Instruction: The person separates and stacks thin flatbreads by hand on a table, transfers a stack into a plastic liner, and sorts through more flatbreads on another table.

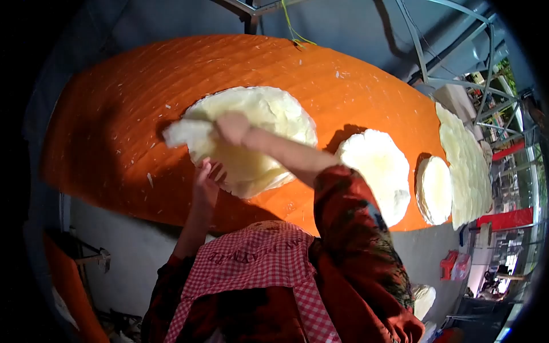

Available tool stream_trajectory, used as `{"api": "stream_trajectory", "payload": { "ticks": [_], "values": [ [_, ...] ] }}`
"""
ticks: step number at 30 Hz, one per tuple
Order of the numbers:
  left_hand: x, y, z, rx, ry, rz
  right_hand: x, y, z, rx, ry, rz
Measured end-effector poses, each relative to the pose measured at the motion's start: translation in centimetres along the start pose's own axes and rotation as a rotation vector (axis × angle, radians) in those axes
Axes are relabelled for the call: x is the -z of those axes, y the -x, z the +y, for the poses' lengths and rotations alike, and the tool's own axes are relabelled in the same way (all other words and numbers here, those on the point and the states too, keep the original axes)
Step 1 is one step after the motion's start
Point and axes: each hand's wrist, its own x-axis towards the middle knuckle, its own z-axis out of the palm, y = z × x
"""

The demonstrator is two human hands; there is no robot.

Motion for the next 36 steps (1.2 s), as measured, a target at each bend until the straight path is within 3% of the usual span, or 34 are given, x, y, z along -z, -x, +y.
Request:
{"api": "stream_trajectory", "payload": {
  "ticks": [1,2,5,6,8,9,10,11,13,14,15,17,19,22,24,25,26,27,28,29,30,31,32,33,34,35,36],
  "values": [
    [0.3,-0.1,0.3,-0.023,0.000,0.013,3.5,-1.7,0.0,0.030,-0.091,0.118],
    [0.9,-0.3,0.2,0.000,0.032,0.017,9.5,-1.0,-3.3,-0.068,-0.034,0.217],
    [1.0,0.0,1.3,0.194,0.119,0.033,16.8,-1.2,-0.1,-0.204,-0.605,0.273],
    [0.9,0.2,1.6,0.165,0.155,-0.027,18.9,1.0,-1.3,-0.293,-0.794,0.327],
    [0.7,0.5,1.9,0.110,0.228,-0.148,17.7,2.8,0.4,-0.414,-1.083,0.448],
    [0.1,1.1,3.0,-0.036,0.097,-0.370,16.4,4.0,1.0,-0.590,-1.161,0.452],
    [-0.5,1.6,3.7,-0.115,0.110,-0.397,13.9,5.1,2.3,-0.600,-1.299,0.490],
    [-0.7,1.9,4.1,-0.193,0.121,-0.419,11.6,6.3,2.5,-0.695,-1.232,0.465],
    [0.4,1.6,4.5,-0.099,0.315,-0.413,5.6,8.9,4.6,-0.858,-1.401,0.426],
    [1.3,1.6,4.6,-0.051,0.411,-0.403,0.5,10.2,7.2,-0.783,-1.530,0.457],
    [2.2,1.0,4.3,-0.014,0.297,-0.419,-0.6,11.7,6.1,-0.906,-1.474,0.391],
    [4.2,0.2,3.4,0.227,0.354,-0.331,-8.3,14.1,10.3,-1.001,-1.694,0.390],
    [8.2,-2.7,0.2,0.220,0.231,-0.203,-9.0,15.0,9.6,-1.077,-1.665,0.350],
    [8.8,-3.3,-0.5,0.220,0.051,-0.086,-8.8,15.3,10.8,-0.968,-1.716,0.327],
    [14.6,-5.9,-3.5,-0.003,-0.295,-0.186,-9.3,14.5,12.4,-0.990,-1.744,0.313],
    [15.3,-6.5,-3.8,-0.205,-0.531,-0.284,-9.3,14.6,13.2,-1.000,-1.754,0.321],
    [16.1,-7.2,-4.1,-0.433,-0.749,-0.335,-6.8,14.2,10.6,-0.968,-1.677,0.415],
    [15.1,-6.6,-3.6,-0.767,-1.014,-0.418,-7.8,14.2,12.2,-0.826,-1.711,0.388],
    [14.3,-5.8,-2.8,-1.120,-1.264,-0.492,-8.9,12.4,12.0,-0.913,-1.575,0.518],
    [13.3,-4.8,-1.7,-1.025,-1.375,-0.442,-11.5,11.2,14.1,-0.894,-1.057,0.348],
    [12.8,-4.0,-1.4,-0.931,-1.479,-0.407,-11.7,10.6,13.9,-0.768,-0.857,0.372],
    [13.4,-4.2,-1.9,-0.936,-1.420,-0.408,-11.8,10.0,13.6,-0.659,-0.644,0.410],
    [11.9,-4.0,-1.6,-1.081,-1.322,-0.462,-10.8,9.9,12.6,-0.695,-0.522,0.394],
    [10.8,-2.8,-1.1,-0.997,-1.379,-0.442,-10.5,10.0,12.2,-0.720,-0.585,0.521],
    [13.1,-4.2,-1.7,-0.967,-1.343,-0.498,-8.6,10.5,10.9,-0.926,-0.853,0.449],
    [15.7,-5.8,-2.0,-0.941,-1.324,-0.521,-8.5,10.8,10.7,-0.940,-1.098,0.449],
    [16.5,-6.1,-1.9,-0.935,-1.304,-0.542,-7.9,11.0,10.0,-0.886,-1.092,0.492]
  ]
}}
